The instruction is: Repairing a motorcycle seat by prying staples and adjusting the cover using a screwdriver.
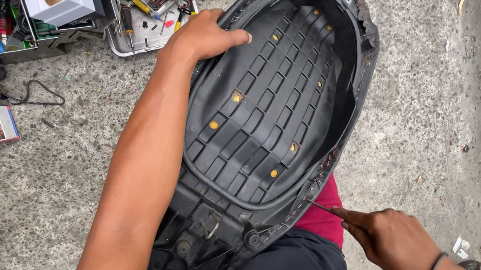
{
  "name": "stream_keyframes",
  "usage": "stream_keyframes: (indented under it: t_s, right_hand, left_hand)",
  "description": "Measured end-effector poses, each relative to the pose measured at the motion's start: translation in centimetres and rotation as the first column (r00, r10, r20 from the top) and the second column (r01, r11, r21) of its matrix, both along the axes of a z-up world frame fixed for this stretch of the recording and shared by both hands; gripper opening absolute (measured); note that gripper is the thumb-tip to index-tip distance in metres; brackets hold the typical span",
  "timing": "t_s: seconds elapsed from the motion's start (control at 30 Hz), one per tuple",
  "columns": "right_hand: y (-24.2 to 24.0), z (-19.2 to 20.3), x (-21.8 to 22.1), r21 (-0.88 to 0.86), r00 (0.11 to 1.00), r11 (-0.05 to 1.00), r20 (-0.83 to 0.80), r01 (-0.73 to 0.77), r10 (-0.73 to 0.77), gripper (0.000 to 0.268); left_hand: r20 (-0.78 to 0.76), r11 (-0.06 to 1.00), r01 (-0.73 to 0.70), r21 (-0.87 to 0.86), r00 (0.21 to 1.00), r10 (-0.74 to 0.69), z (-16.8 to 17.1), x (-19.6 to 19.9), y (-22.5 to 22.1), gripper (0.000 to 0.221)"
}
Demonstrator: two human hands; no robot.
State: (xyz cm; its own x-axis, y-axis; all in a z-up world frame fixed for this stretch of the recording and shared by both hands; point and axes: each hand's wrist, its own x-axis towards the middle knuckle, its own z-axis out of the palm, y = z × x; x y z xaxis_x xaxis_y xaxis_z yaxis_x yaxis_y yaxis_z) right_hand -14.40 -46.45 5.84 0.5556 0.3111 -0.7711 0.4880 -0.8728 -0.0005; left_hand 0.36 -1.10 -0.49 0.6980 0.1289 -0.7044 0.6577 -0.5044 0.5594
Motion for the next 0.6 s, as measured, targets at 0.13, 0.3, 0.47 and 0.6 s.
stream_keyframes:
  t_s: [0.13, 0.3, 0.47, 0.6]
  right_hand:
    - [3.5, 1.3, 3.0, -0.120, 0.984, 0.986, -0.154, -0.114, 0.094, 0.049]
    - [6.8, -0.3, 4.8, -0.220, 0.942, 0.944, -0.286, -0.244, 0.177, 0.031]
    - [5.4, -2.0, 3.9, -0.130, 0.924, 0.977, -0.324, 0.171, -0.205, 0.009]
    - [2.0, -3.5, -1.5, -0.102, 0.993, 0.995, -0.115, 0.012, -0.024, 0.054]
  left_hand:
    - [-0.001, 1.000, -0.017, -0.011, 1.000, 0.017, -0.3, 0.2, -0.1, 0.105]
    - [0.040, 1.000, 0.003, -0.022, 0.999, -0.002, -0.5, 0.3, -0.2, 0.107]
    - [0.075, 1.000, 0.008, -0.012, 0.997, -0.007, -1.3, 0.6, 0.6, 0.108]
    - [0.047, 1.000, -0.008, 0.006, 0.999, 0.008, -1.0, 0.8, 1.0, 0.107]
